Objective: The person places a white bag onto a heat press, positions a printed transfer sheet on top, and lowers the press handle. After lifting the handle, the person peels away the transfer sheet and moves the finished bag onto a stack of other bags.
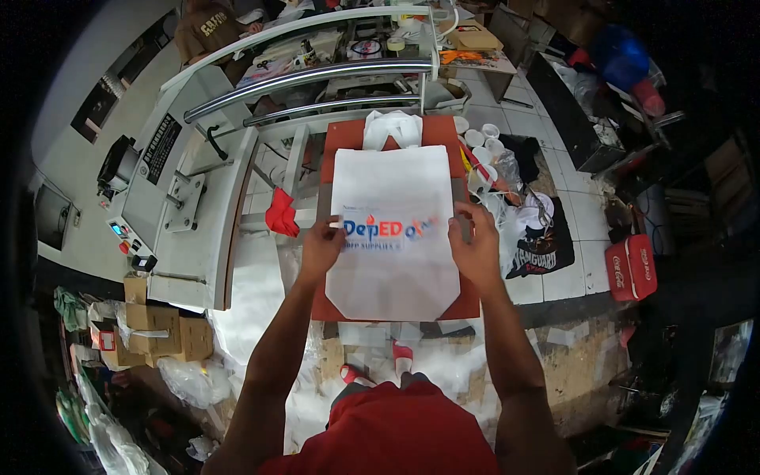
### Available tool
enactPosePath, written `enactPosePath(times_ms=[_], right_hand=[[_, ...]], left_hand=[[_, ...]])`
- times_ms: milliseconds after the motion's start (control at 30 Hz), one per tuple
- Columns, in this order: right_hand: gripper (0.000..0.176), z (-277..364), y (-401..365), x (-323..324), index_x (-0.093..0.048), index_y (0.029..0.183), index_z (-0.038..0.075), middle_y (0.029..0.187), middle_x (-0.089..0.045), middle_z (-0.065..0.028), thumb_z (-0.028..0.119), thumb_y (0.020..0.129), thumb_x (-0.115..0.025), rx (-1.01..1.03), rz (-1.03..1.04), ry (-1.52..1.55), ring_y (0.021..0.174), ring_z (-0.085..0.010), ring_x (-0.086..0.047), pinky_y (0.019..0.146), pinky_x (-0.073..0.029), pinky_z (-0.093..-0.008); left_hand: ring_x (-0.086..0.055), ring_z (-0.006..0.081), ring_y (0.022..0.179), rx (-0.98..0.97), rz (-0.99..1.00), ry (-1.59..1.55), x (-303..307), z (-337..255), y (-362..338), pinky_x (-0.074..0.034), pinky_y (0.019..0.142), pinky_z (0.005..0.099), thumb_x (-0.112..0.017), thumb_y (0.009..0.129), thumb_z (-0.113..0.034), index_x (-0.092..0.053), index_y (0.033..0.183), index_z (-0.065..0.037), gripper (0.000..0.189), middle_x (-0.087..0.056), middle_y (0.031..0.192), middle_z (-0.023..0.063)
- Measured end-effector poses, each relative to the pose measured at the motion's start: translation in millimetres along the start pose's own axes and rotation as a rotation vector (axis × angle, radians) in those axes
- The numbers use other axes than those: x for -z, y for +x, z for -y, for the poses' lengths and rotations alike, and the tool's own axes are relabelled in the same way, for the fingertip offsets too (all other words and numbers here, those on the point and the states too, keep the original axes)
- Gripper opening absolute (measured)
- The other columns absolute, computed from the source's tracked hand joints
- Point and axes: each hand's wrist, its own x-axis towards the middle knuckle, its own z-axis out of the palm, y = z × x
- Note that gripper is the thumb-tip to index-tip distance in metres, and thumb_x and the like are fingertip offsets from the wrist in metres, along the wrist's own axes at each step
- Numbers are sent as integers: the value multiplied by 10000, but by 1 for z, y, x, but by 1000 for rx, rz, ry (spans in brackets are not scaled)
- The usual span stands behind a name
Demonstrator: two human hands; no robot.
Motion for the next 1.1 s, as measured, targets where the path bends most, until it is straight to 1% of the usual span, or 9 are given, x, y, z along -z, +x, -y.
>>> enactPosePath(times_ms=[67, 100, 267, 400, 467, 500, 567, 667, 1100], right_hand=[[369, -23, -12, -19, -573, 1158, 20, 1059, -609, -169, 60, 804, -671, 38, -94, -153, 1012, -346, -564, 921, -449, -414], [380, -26, -16, -27, -570, 1153, 17, 1120, -577, -175, 66, 789, -667, 164, -96, -236, 1057, -377, -520, 955, -419, -450], [413, -27, -32, -54, -583, 1159, 24, 1263, -510, -168, 106, 766, -678, 92, 27, -360, 1142, -374, -474, 976, -416, -459], [455, -56, -42, -75, -596, 1209, 33, 1314, -496, -144, 190, 789, -672, 126, 153, -474, 1229, -344, -432, 1014, -394, -459], [450, -64, -45, -80, -602, 1209, 47, 1312, -502, -120, 218, 798, -669, 57, 233, -536, 1253, -326, -418, 1022, -382, -463], [450, -65, -44, -81, -602, 1209, 47, 1312, -502, -120, 218, 798, -669, 61, 233, -534, 1253, -326, -418, 1022, -382, -463], [443, -66, -48, -83, -606, 1218, 61, 1331, -502, -100, 220, 807, -651, 78, 206, -546, 1282, -311, -410, 1036, -365, -471], [445, -64, -48, -84, -602, 1235, 59, 1380, -483, -105, 208, 815, -629, 76, 248, -589, 1324, -307, -391, 1055, -343, -481], [518, -67, -50, -87, -536, 1308, 9, 1463, -405, -150, 212, 833, -581, -8, 262, -572, 1396, -316, -324, 1106, -276, -499]], left_hand=[[-689, 202, 676, 52, -118, 98, -7, 16, 20, -532, 630, 337, -666, 844, -103, -622, 1146, -19, 317, -705, 764, 129], [-689, 202, 676, 47, -116, 96, -11, 21, 24, -532, 630, 337, -666, 844, -103, -622, 1146, -19, 317, -705, 764, 129], [-702, 280, 719, -50, -140, 307, -19, 21, 38, -548, 697, 386, -664, 842, -140, -632, 1135, -16, 320, -710, 786, 153], [-699, 320, 754, -63, -202, 246, -19, 21, 38, -547, 724, 411, -671, 842, -165, -627, 1140, -5, 341, -708, 816, 170], [-665, 353, 880, -146, -216, 438, -15, 23, 30, -523, 805, 427, -666, 825, -159, -613, 1170, -14, 378, -688, 972, 184], [-665, 353, 880, -146, -220, 439, -12, 21, 23, -523, 805, 427, -666, 825, -159, -613, 1170, -14, 378, -688, 972, 184], [-596, 362, 1010, -321, -210, 680, -9, 18, 0, -474, 908, 437, -657, 799, -125, -616, 1158, -41, 371, -621, 1138, 168], [-524, 360, 1087, -479, -182, 720, -12, 22, -17, -444, 920, 459, -643, 784, -149, -600, 1207, -58, 435, -542, 1265, 148], [-510, 299, 1131, -491, -98, 777, -13, 23, -34, -411, 983, 448, -641, 799, -149, -657, 1163, -78, 371, -575, 1235, 72]])
